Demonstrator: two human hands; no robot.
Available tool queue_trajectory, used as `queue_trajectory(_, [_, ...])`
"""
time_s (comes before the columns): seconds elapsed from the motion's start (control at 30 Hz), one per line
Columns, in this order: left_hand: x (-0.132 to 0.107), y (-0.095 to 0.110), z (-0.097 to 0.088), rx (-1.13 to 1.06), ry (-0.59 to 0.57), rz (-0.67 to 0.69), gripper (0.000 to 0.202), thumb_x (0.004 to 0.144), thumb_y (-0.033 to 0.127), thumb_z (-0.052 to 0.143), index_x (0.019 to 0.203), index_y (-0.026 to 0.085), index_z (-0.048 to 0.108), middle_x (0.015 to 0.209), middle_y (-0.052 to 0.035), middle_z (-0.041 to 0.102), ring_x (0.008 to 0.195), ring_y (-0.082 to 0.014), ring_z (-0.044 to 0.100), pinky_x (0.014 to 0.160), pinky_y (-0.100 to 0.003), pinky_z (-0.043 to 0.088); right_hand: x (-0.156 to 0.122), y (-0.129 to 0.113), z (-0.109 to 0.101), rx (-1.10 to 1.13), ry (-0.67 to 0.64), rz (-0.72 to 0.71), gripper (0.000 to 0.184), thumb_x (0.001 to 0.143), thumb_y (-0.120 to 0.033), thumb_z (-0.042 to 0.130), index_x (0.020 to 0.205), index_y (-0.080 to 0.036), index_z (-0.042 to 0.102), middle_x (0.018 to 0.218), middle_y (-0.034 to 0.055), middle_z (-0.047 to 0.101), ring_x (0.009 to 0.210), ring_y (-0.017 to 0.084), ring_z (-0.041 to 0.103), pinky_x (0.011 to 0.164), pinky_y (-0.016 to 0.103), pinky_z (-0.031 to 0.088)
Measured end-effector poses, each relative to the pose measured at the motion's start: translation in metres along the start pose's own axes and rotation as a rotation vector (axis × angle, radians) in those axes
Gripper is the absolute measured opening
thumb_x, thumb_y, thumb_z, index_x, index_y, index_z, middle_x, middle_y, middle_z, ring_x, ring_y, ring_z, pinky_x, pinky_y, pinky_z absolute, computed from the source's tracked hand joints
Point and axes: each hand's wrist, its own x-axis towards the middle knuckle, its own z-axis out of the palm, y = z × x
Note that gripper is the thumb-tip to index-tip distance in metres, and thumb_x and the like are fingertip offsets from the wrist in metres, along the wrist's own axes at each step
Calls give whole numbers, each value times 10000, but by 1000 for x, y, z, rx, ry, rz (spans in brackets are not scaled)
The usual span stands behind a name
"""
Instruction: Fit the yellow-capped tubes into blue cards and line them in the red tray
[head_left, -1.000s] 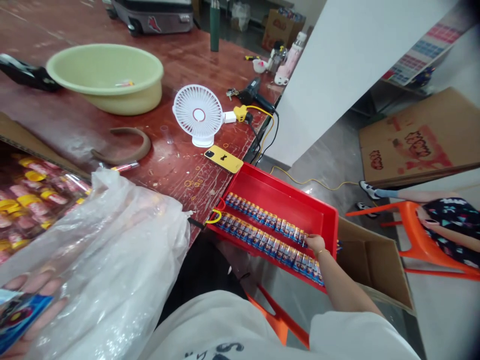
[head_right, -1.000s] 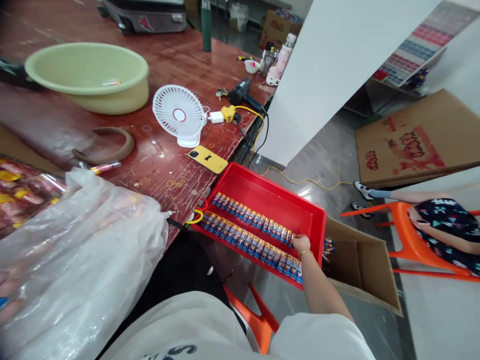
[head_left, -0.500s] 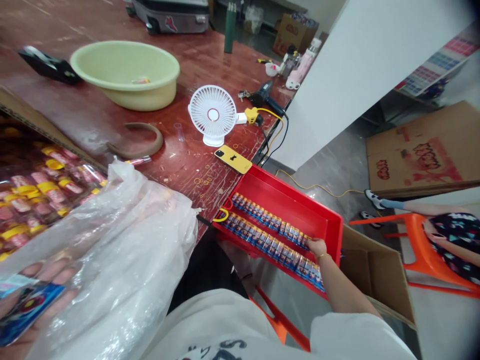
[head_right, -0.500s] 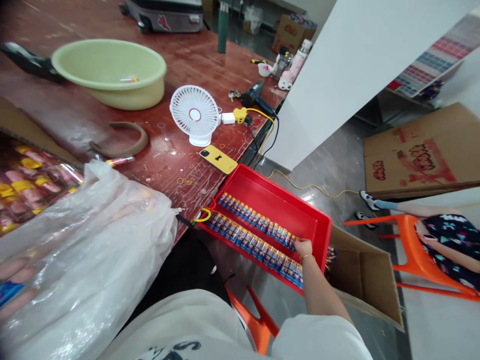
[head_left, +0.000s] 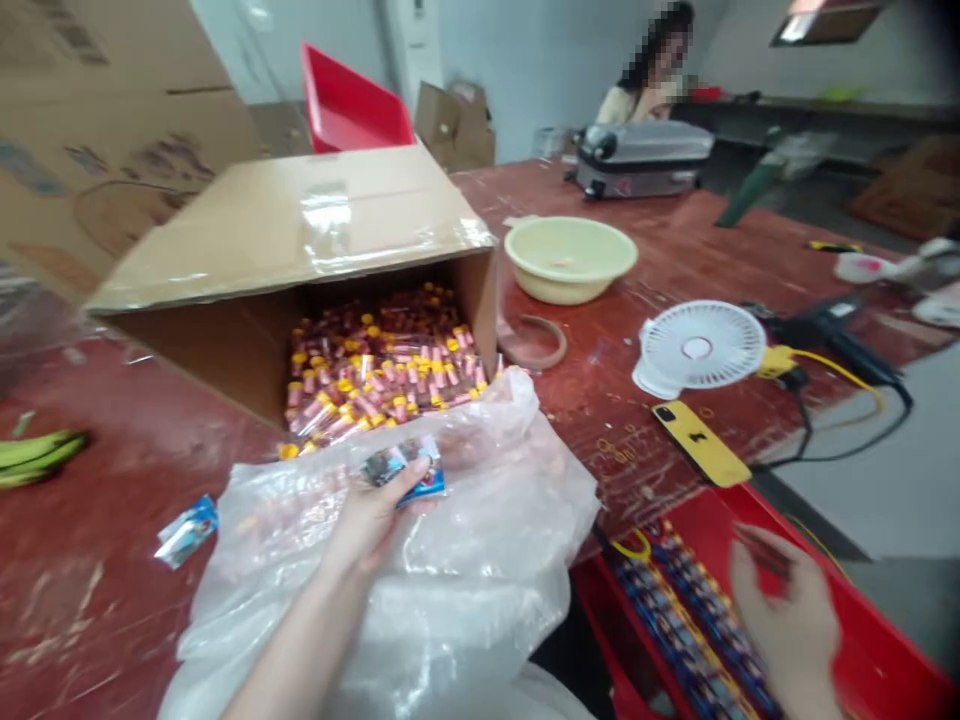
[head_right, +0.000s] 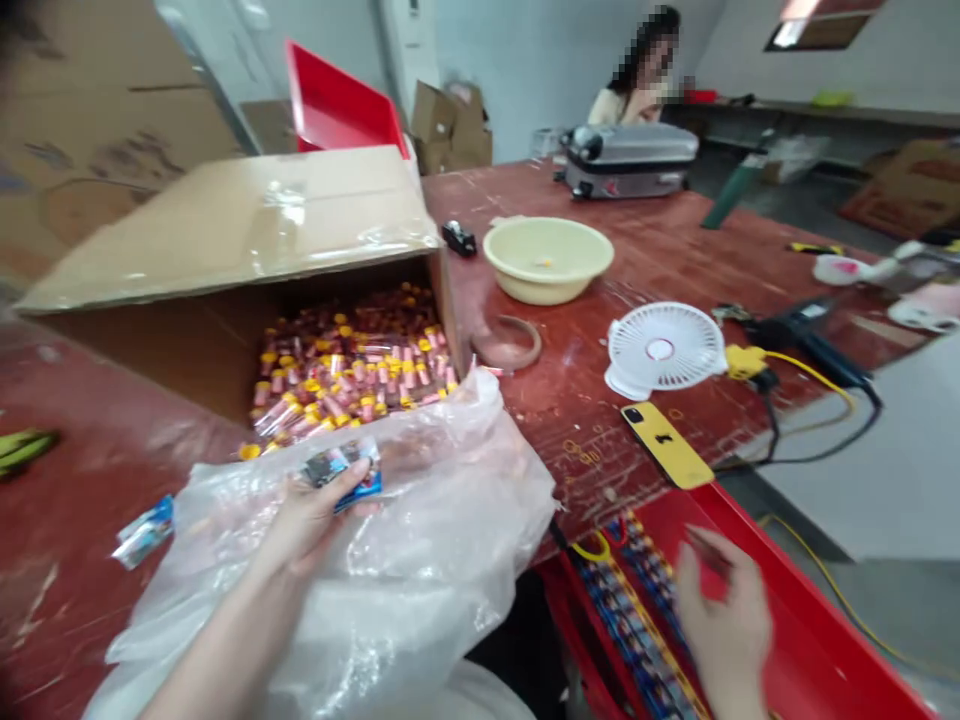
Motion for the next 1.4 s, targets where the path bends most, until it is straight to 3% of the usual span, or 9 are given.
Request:
queue_trajectory(0.1, [-3,1,-6,5,-34,-14,441,570,389,865,915,143,740,901,-101,730,760,-238,677,532,-302,589,28,-126,87,393,-271,-227,223,789,-344,621,986,-239,618,1023,114,637,979,287,591,921,470,449])
queue_trajectory(0.2, [-9,0,-15,28,-120,-36,450,609,431,838,937,136,746,868,-117,738,804,-256,687,621,-327,595,46,-230,179,629,-632,-164,180,728,-270,711,889,-261,631,949,57,659,958,260,602,945,436,448])
queue_trajectory(0.3, [-12,-1,-26,43,-166,3,446,609,423,840,934,133,746,744,-91,729,712,-217,681,609,-287,568,54,-288,253,634,-730,-124,154,736,-255,741,817,-217,615,826,28,655,839,200,630,846,364,498])
queue_trajectory(0.4, [-13,-2,-36,42,-129,30,429,554,396,869,870,132,746,668,-53,699,611,-181,646,556,-261,536,53,-311,289,627,-802,-68,196,859,-321,636,921,-139,599,855,24,639,758,135,623,745,320,521])
queue_trajectory(0.53, [-12,-2,-46,30,-86,82,361,509,356,887,740,135,719,626,-24,654,558,-161,601,541,-267,518,49,-312,268,654,-923,-23,372,745,-357,734,1002,-185,528,714,-40,586,623,128,607,643,293,529])
queue_trajectory(0.83, [-4,-1,-37,116,-195,187,257,549,298,860,715,174,708,641,4,630,595,-163,561,595,-278,471,27,-304,129,1033,-956,-381,293,797,-197,703,1008,-269,513,967,10,575,854,137,605,768,281,510])
queue_trajectory(1.17, [-11,-1,-31,-100,-291,4,424,625,355,835,976,149,716,685,-31,678,573,-158,604,556,-271,494,16,-295,139,1108,-1306,69,237,787,-346,725,909,-261,540,843,-7,632,754,156,642,721,321,549])
queue_trajectory(1.27, [-14,0,-25,-238,-289,-138,506,613,365,851,1029,127,687,806,-86,718,651,-194,668,578,-286,530,4,-285,133,1060,-1303,-73,276,780,-375,723,950,-257,541,916,20,625,858,175,622,732,300,532])
queue_trajectory(1.4, [-14,4,-15,-344,-288,-212,475,640,346,842,1013,101,677,860,-129,726,725,-226,694,619,-311,562,-15,-276,120,866,-1230,-310,737,576,-248,862,1165,-277,420,1128,47,538,1010,209,575,802,311,529])
